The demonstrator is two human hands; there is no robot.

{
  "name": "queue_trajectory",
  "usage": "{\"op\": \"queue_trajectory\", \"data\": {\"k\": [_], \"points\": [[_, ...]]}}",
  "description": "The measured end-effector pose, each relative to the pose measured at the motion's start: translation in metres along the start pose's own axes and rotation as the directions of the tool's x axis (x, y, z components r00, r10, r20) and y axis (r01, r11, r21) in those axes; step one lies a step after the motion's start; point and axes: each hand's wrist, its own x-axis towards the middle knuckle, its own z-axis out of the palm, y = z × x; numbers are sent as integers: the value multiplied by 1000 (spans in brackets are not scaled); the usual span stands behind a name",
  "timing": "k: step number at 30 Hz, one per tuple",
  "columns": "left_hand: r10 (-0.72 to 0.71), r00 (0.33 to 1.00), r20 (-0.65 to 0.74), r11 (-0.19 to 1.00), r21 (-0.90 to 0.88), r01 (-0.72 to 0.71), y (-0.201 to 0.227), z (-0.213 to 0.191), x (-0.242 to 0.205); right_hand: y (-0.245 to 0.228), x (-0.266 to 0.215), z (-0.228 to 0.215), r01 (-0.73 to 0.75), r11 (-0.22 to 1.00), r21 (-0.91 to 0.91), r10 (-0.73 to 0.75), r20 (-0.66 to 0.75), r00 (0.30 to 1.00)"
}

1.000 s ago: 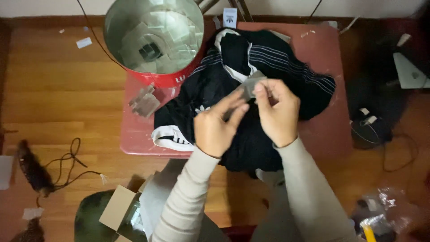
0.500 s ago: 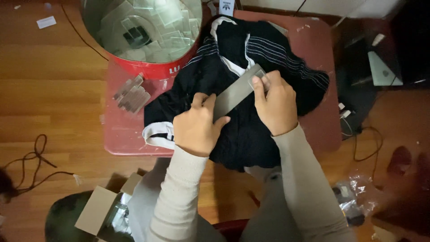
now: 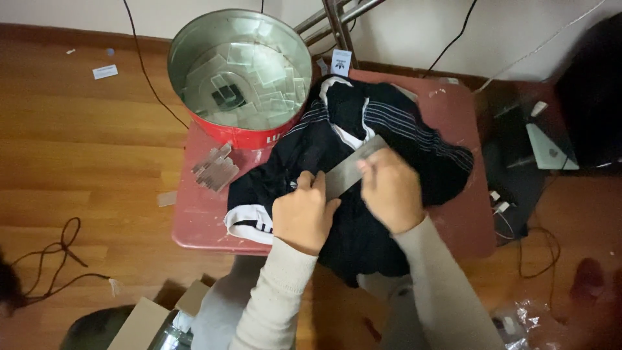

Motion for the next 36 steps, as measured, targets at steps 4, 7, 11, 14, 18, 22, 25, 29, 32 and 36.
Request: {"op": "queue_trajectory", "data": {"k": [4,7,11,14,18,22,25,29,32,36], "points": [[16,999,48,1000,10,-16,1,-7,0,-15,-8,1,55,998,40,-56,39,998],[27,999,39,1000,12,-28,-1,-9,0,12,-5,9,5,1000,-1,-5,18,1000],[23,1000,17,1000,16,-24,2,-8,0,27,0,2,-77,996,-42,77,-2,997],[27,999,34,1000,0,-27,1,-9,0,11,-4,1,-73,997,3,73,51,996],[35,999,37,999,-15,-34,1,-16,-1,-2,-9,-2,-38,999,9,37,121,992],[27,999,34,1000,-9,-27,1,-17,-1,17,0,2,-71,993,-96,79,76,994],[28,999,20,1000,2,-28,0,-11,-1,-15,-7,-9,2,997,-74,5,84,996],[-2,1000,-26,999,51,3,2,-6,1,-43,-18,-19,19,997,71,-38,277,960],[42,998,-48,999,34,-40,0,-9,-5,-22,0,-40,-160,986,46,140,285,948],[40,999,-37,999,8,-40,0,-13,-3,27,10,-25,-306,950,61,284,237,929]]}}
